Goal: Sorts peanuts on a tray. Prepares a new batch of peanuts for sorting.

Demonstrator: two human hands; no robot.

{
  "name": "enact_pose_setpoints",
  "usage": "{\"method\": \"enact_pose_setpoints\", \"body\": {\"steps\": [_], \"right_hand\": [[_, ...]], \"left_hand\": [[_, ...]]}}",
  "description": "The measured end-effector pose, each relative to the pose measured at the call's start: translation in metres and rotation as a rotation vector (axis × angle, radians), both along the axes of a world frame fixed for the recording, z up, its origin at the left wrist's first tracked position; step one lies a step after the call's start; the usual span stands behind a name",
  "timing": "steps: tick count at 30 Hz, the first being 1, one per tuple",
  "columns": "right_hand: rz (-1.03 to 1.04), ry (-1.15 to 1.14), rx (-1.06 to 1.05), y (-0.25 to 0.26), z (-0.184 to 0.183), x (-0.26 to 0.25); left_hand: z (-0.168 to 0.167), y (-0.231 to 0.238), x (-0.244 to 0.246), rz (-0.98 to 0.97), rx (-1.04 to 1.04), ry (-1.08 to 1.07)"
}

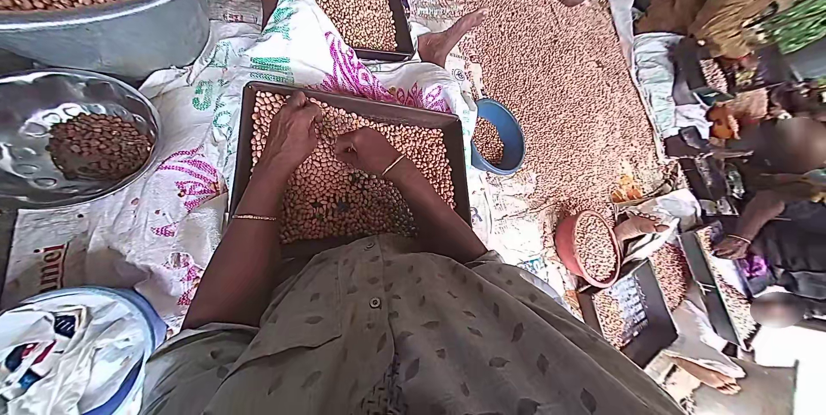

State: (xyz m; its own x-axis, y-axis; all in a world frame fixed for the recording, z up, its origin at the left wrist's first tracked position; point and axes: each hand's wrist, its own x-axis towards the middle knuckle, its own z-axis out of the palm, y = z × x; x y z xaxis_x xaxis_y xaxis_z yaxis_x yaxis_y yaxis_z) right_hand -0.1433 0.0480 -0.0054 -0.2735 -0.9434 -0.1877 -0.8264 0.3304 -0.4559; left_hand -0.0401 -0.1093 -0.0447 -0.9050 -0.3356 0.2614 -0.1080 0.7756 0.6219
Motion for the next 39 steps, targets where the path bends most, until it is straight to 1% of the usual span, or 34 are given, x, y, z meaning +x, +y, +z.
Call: {"method": "enact_pose_setpoints", "body": {"steps": [1,2,4,5,6,7,8,9,10,12,13,14,15,17,18,20,21,22,23,24,26,27,28,30,32,34,35,37,38,39], "right_hand": [[-0.013,-0.078,-0.06,0.005,0.007,-0.005],[-0.089,-0.16,-0.25,0.008,0.01,-0.01],[-0.367,-0.379,-0.733,0.003,0.015,-0.025],[-0.494,-0.488,-0.877,-0.004,0.021,-0.034],[-0.598,-0.538,-0.944,-0.01,0.023,-0.042],[-0.656,-0.512,-0.959,-0.015,0.02,-0.044],[-0.625,-0.42,-0.934,-0.018,0.011,-0.04],[-0.519,-0.3,-0.87,-0.018,0.0,-0.03],[-0.366,-0.174,-0.764,-0.015,-0.012,-0.014],[-0.065,0.103,-0.425,-0.001,-0.037,0.016],[0.035,0.231,-0.262,0.007,-0.046,0.025],[0.074,0.351,-0.23,0.018,-0.059,0.026],[0.06,0.445,-0.28,0.029,-0.07,0.02],[-0.059,0.575,-0.388,0.052,-0.082,-0.002],[-0.141,0.59,-0.373,0.066,-0.08,-0.01],[-0.305,0.551,-0.195,0.093,-0.063,-0.015],[-0.368,0.44,-0.071,0.104,-0.05,-0.015],[-0.405,0.272,0.026,0.112,-0.035,-0.012],[-0.384,0.12,0.035,0.12,-0.024,-0.009],[-0.314,-0.026,-0.006,0.125,-0.013,-0.005],[-0.181,-0.267,-0.173,0.125,-0.001,-0.002],[-0.191,-0.309,-0.245,0.12,0.002,-0.006],[-0.235,-0.257,-0.318,0.11,0.002,-0.014],[-0.363,-0.026,-0.372,0.086,-0.005,-0.038],[-0.423,0.159,-0.277,0.063,-0.014,-0.057],[-0.467,0.31,-0.121,0.045,-0.027,-0.057],[-0.493,0.346,-0.044,0.039,-0.029,-0.053],[-0.529,0.327,0.077,0.032,-0.026,-0.048],[-0.535,0.292,0.083,0.035,-0.025,-0.047],[-0.536,0.254,0.035,0.039,-0.028,-0.049]], "left_hand": [[0.0,0.0,0.0,0.0,0.001,-0.002],[-0.001,0.0,-0.001,-0.007,0.004,0.0],[-0.001,0.0,-0.002,-0.016,0.005,-0.001],[-0.001,0.0,-0.002,-0.016,0.006,-0.003],[-0.001,0.0,-0.001,-0.016,0.008,-0.003],[-0.002,0.0,0.0,-0.014,0.008,0.003],[-0.002,0.0,0.0,-0.009,0.005,0.012],[-0.001,-0.001,0.0,-0.001,0.009,0.022],[-0.001,-0.001,0.0,0.006,0.016,0.033],[-0.001,0.0,0.0,0.025,0.01,0.047],[-0.001,0.001,0.0,0.031,-0.004,0.049],[-0.001,0.002,0.0,0.035,-0.017,0.045],[-0.001,0.003,0.0,0.041,-0.031,0.042],[0.0,0.002,0.0,0.061,-0.062,0.029],[0.0,0.003,0.0,0.063,-0.066,0.019],[0.001,0.004,-0.001,0.058,-0.061,0.004],[0.002,0.003,-0.001,0.055,-0.059,-0.002],[0.002,0.003,-0.002,0.054,-0.058,-0.004],[0.002,0.003,-0.002,0.054,-0.053,-0.003],[0.001,0.003,-0.002,0.054,-0.048,-0.003],[-0.001,0.002,-0.003,0.059,-0.046,-0.008],[-0.001,0.002,-0.003,0.058,-0.044,-0.012],[-0.001,0.003,-0.003,0.055,-0.042,-0.013],[-0.002,0.003,-0.001,0.047,-0.041,0.002],[-0.001,0.003,-0.001,0.046,-0.047,0.023],[-0.002,0.002,-0.001,0.048,-0.056,0.022],[-0.003,0.001,-0.001,0.048,-0.059,0.02],[-0.002,0.0,-0.002,0.044,-0.056,0.016],[-0.001,0.002,-0.002,0.044,-0.05,0.006],[-0.001,0.002,-0.002,0.042,-0.046,-0.002]]}}
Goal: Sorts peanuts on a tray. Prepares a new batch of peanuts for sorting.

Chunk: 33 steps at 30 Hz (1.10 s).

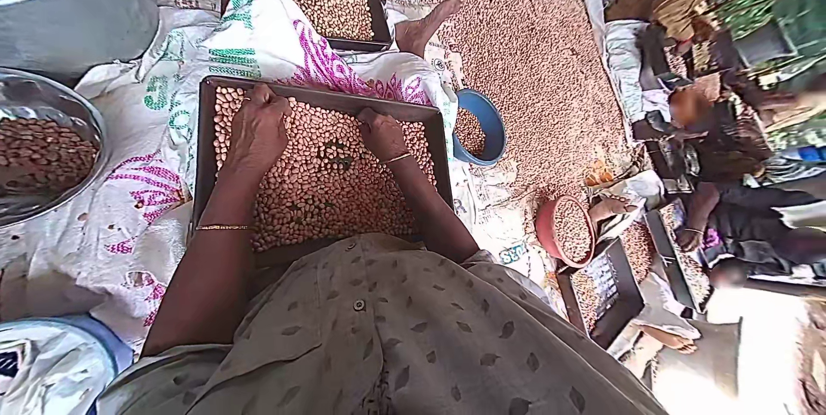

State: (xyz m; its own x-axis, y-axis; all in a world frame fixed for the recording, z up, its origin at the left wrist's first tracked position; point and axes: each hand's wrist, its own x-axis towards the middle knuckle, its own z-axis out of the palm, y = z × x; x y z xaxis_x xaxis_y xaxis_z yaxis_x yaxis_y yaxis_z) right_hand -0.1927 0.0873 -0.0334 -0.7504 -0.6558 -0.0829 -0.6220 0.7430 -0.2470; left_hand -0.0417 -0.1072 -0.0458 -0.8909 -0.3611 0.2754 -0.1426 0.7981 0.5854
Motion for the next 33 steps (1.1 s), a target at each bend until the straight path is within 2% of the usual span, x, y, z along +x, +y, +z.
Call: {"method": "enact_pose_setpoints", "body": {"steps": [2,4,7,11,13,16,18,19,21,23,24,26,27,29,31,33], "right_hand": [[0.069,0.026,-0.225,0.013,-0.012,-0.008],[0.114,0.089,-0.32,0.018,-0.02,-0.012],[0.131,0.087,-0.215,0.017,-0.017,-0.009],[0.105,-0.045,0.014,0.007,0.002,-0.007],[0.103,-0.023,0.085,0.007,0.004,-0.001],[0.132,0.077,0.141,0.014,0.005,0.009],[0.223,0.037,0.12,0.018,0.011,0.007],[0.272,-0.009,0.034,0.019,0.016,0.003],[0.255,-0.034,-0.388,0.016,0.024,-0.009],[0.077,-0.1,-0.858,0.004,0.034,-0.025],[-0.007,-0.195,-1.016,-0.002,0.041,-0.032],[-0.104,-0.349,-1.135,-0.014,0.045,-0.03],[-0.081,-0.369,-1.114,-0.019,0.04,-0.019],[0.103,-0.38,-0.932,-0.025,0.023,0.005],[0.266,-0.168,-0.637,-0.032,0.008,0.025],[0.264,-0.005,-0.252,-0.042,0.003,0.039]], "left_hand": [[0.002,0.0,-0.001,-0.005,0.008,-0.008],[0.003,0.0,-0.001,-0.002,0.012,-0.003],[-0.001,0.0,0.0,-0.009,0.002,0.021],[-0.001,-0.001,0.001,-0.021,0.016,0.018],[0.001,0.0,0.002,-0.019,0.031,0.003],[0.001,-0.001,0.001,-0.021,0.024,0.002],[0.001,-0.002,0.0,-0.019,0.02,0.001],[0.0,-0.002,0.001,-0.017,0.024,0.003],[0.0,-0.002,0.001,-0.016,0.025,0.001],[0.0,-0.001,0.0,-0.01,0.031,-0.01],[0.0,-0.001,0.001,-0.007,0.032,-0.015],[0.001,-0.002,0.001,-0.006,0.026,-0.019],[0.001,-0.002,0.0,-0.009,0.025,-0.017],[0.001,-0.002,0.0,-0.01,0.022,-0.008],[0.001,-0.002,0.0,-0.011,0.029,0.002],[0.001,-0.001,0.001,-0.007,0.029,-0.011]]}}
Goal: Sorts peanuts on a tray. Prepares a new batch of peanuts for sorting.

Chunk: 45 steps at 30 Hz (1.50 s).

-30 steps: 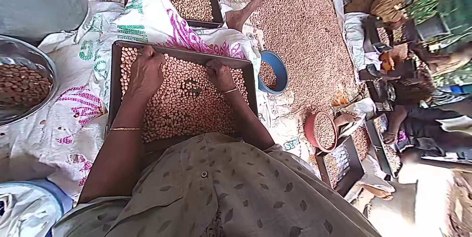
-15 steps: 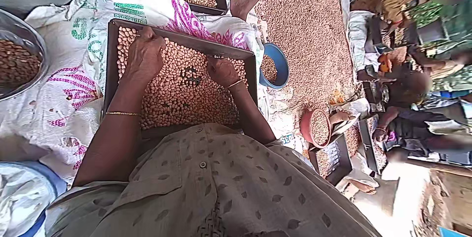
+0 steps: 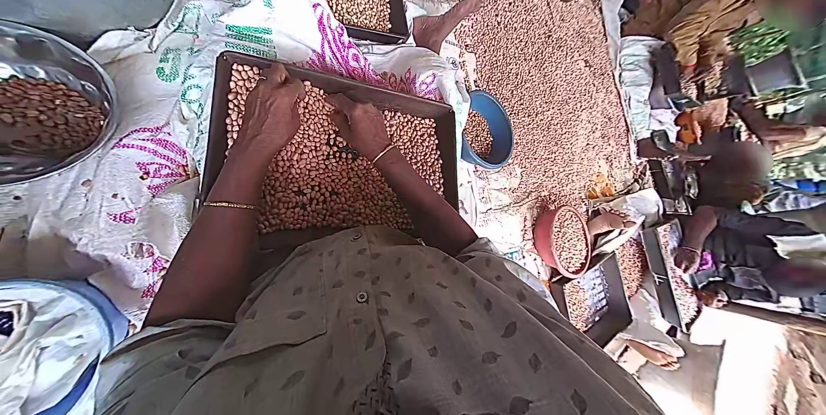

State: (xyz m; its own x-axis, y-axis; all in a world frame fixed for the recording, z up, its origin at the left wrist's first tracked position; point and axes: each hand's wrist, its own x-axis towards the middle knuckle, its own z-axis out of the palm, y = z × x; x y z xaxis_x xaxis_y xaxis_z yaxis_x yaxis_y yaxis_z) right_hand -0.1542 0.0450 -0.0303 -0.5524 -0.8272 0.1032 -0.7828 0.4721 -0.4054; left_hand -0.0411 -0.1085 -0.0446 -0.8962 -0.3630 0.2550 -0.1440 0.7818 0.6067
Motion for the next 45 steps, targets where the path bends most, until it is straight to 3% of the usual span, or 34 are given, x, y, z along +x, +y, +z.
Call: {"method": "enact_pose_setpoints", "body": {"steps": [2,5,10,14,18,24,31,33,36,38,43,45], "right_hand": [[-0.07,0.068,0.21,-0.011,-0.003,0.008],[-0.038,0.037,0.306,-0.014,0.004,0.009],[0.269,-0.274,0.224,0.028,0.003,-0.013],[0.067,-0.195,-0.095,0.05,-0.002,-0.026],[0.063,-0.248,-0.134,0.039,0.002,-0.017],[0.099,-0.03,0.382,0.026,0.002,0.014],[0.107,0.071,0.442,0.024,0.007,0.029],[0.074,-0.051,0.247,0.02,0.015,0.007],[-0.148,-0.384,-0.496,0.002,0.035,-0.031],[-0.188,-0.521,-0.656,-0.01,0.04,-0.037],[0.081,-0.038,-0.145,-0.023,-0.004,-0.003],[0.075,0.068,-0.076,-0.024,-0.018,0.006]], "left_hand": [[-0.001,0.0,0.0,0.003,-0.004,-0.015],[-0.001,-0.001,-0.001,0.006,-0.006,-0.004],[0.002,-0.001,0.0,-0.002,0.012,-0.01],[0.001,0.0,0.0,-0.011,0.01,-0.003],[0.002,0.0,0.0,-0.002,0.014,-0.012],[0.003,0.0,-0.001,0.0,0.018,-0.026],[0.001,-0.001,0.0,-0.007,0.018,-0.008],[0.0,-0.001,-0.001,-0.005,0.016,0.005],[-0.004,-0.002,-0.003,0.002,-0.016,0.033],[-0.005,-0.001,-0.002,0.004,-0.021,0.025],[-0.001,-0.002,-0.003,-0.003,-0.021,0.021],[-0.001,-0.002,-0.002,-0.009,-0.019,0.015]]}}
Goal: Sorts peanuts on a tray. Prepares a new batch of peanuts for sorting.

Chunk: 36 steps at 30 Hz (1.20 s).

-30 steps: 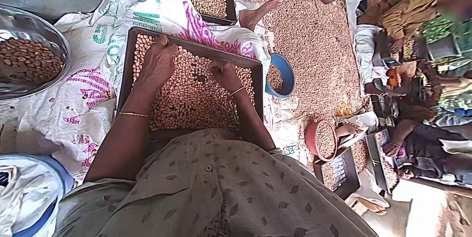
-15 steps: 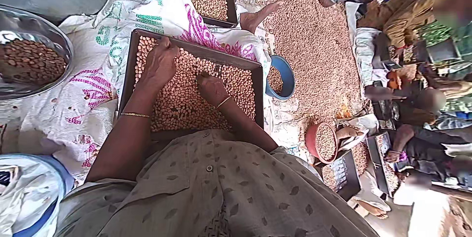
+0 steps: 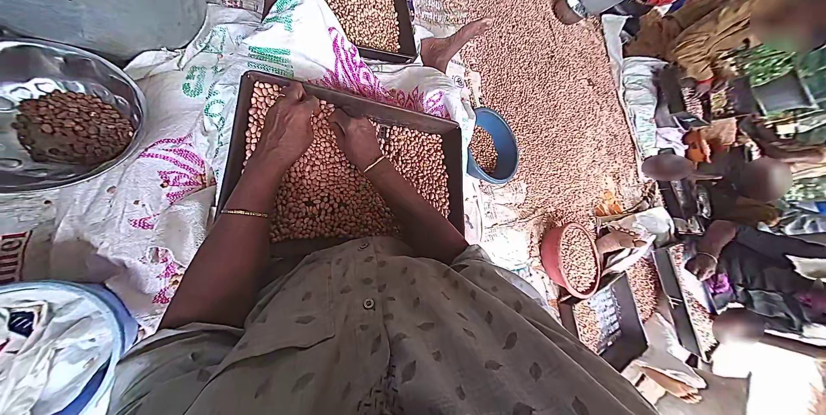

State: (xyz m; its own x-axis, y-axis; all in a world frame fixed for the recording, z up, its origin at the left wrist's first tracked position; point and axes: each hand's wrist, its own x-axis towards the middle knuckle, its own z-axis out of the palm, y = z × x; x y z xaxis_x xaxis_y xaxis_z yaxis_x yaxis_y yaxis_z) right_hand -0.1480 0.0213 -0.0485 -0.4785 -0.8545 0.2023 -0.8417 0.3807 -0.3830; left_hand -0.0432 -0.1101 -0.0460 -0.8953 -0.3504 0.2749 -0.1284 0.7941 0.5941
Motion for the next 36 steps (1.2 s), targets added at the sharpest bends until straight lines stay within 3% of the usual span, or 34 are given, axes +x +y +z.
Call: {"method": "enact_pose_setpoints", "body": {"steps": [4,6,9,11,13,17,19,21,24,36], "right_hand": [[0.001,-0.131,-0.084,0.011,0.016,-0.024],[-0.111,-0.381,-0.47,0.025,0.027,-0.044],[-0.53,-0.864,-1.215,0.049,0.063,-0.068],[-0.678,-1.099,-1.464,0.064,0.077,-0.08],[-0.631,-1.096,-1.306,0.07,0.066,-0.072],[-0.167,-0.944,-0.529,0.05,0.029,-0.02],[-0.005,-0.542,-0.194,0.034,0.01,-0.005],[0.045,-0.158,-0.013,0.024,-0.005,0.007],[0.028,-0.005,0.063,0.022,-0.011,0.016],[-0.012,0.126,0.114,0.018,-0.01,0.031]], "left_hand": [[0.0,-0.001,-0.001,-0.006,0.004,-0.012],[-0.001,-0.002,-0.001,-0.006,0.001,0.005],[-0.002,-0.001,0.0,-0.005,0.006,-0.001],[0.0,-0.001,0.0,-0.009,0.007,-0.002],[0.001,-0.001,-0.001,-0.007,0.001,0.008],[0.0,0.001,0.001,-0.002,0.028,0.004],[-0.001,0.0,0.001,-0.008,0.021,0.026],[-0.002,-0.001,0.002,-0.008,0.012,0.029],[0.002,0.0,0.001,-0.007,0.015,0.006],[0.001,0.002,0.0,-0.001,0.024,0.002]]}}
